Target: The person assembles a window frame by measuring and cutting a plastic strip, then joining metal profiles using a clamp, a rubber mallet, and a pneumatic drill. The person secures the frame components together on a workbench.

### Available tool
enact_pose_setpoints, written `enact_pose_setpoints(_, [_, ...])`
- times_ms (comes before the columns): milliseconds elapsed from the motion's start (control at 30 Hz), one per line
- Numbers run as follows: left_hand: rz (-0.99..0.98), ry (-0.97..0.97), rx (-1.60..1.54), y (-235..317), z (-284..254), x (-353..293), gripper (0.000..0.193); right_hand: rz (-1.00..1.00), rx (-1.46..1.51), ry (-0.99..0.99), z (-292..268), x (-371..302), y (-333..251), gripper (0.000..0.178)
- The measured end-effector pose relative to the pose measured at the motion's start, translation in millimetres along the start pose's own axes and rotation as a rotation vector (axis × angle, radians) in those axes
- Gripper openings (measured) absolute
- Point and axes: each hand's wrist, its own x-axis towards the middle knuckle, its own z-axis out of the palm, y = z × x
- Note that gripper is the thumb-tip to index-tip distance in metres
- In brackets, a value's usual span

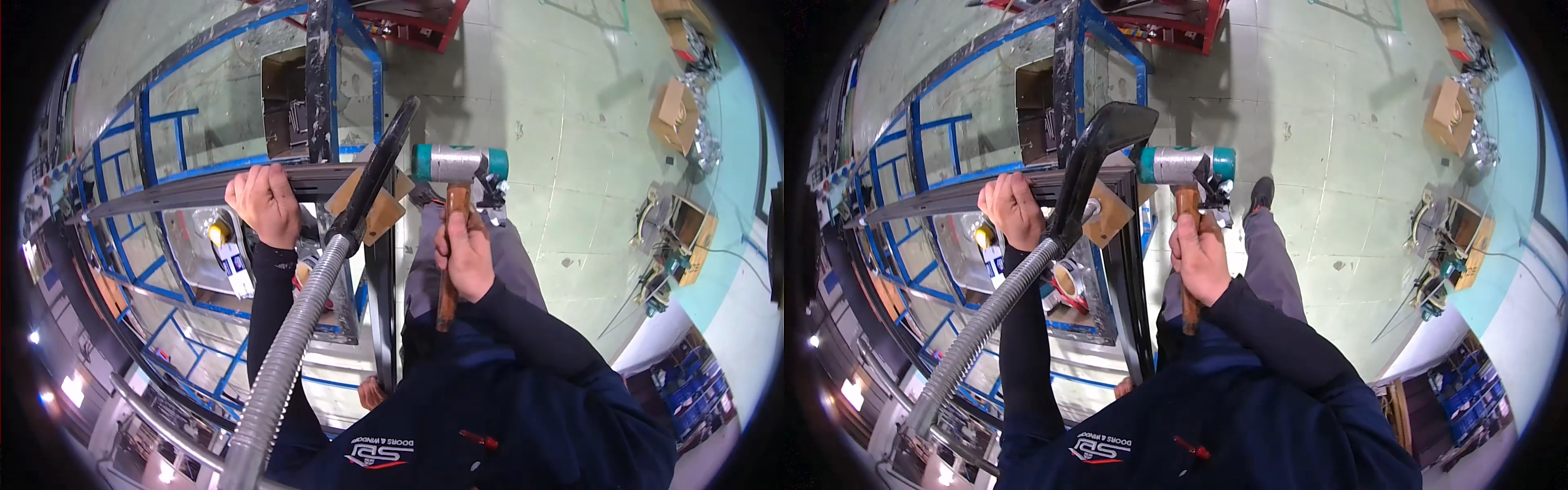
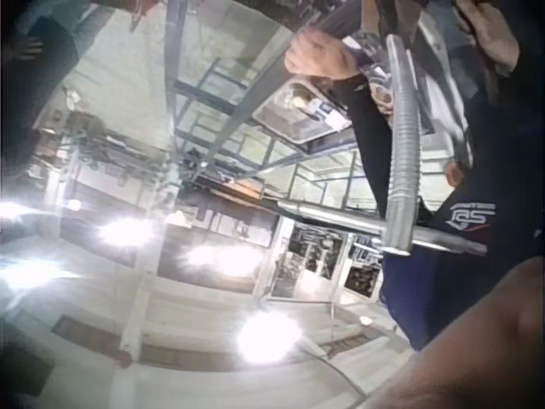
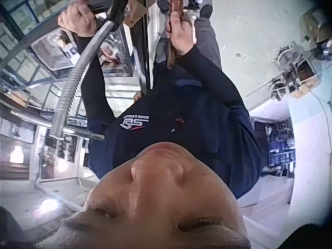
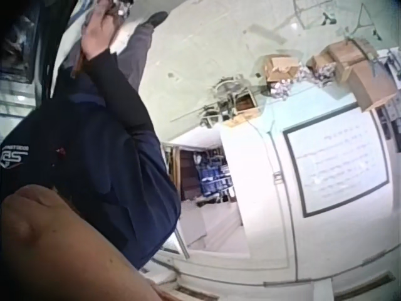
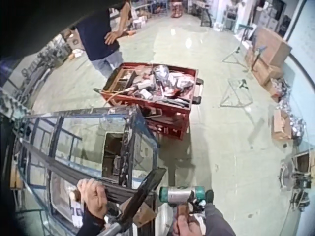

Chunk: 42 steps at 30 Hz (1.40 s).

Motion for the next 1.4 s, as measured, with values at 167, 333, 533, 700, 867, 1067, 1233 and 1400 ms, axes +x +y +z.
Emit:
enact_pose_setpoints(167, [0.017,0.081,0.008,-0.5,6.0,-0.7,0.027,0.001,0.033,-0.010,18.4,-5.9,18.3,0.036])
enact_pose_setpoints(333, [-0.019,0.070,0.002,2.8,5.6,1.9,0.030,0.013,0.164,-0.024,17.6,-1.9,33.1,0.033])
enact_pose_setpoints(533, [-0.027,0.090,0.006,1.8,10.1,1.0,0.029,-0.059,0.089,0.143,20.5,-2.5,28.6,0.030])
enact_pose_setpoints(700, [-0.027,0.105,-0.006,1.8,12.3,1.4,0.029,0.017,0.154,0.045,15.1,-1.5,37.8,0.031])
enact_pose_setpoints(867, [-0.031,0.112,0.015,0.2,10.0,0.2,0.029,-0.025,0.167,0.005,28.0,-3.0,32.8,0.022])
enact_pose_setpoints(1067, [-0.041,0.074,0.000,2.1,5.0,-0.9,0.026,0.034,-0.056,0.119,-16.7,2.1,-1.6,0.024])
enact_pose_setpoints(1233, [-0.071,0.114,-0.060,11.9,-8.4,2.8,0.027,-0.363,-0.507,0.314,-114.6,16.5,-102.8,0.040])
enact_pose_setpoints(1400, [-0.137,0.129,-0.159,18.9,-13.5,12.3,0.024,-0.530,-1.086,0.334,-129.7,47.9,-213.5,0.056])
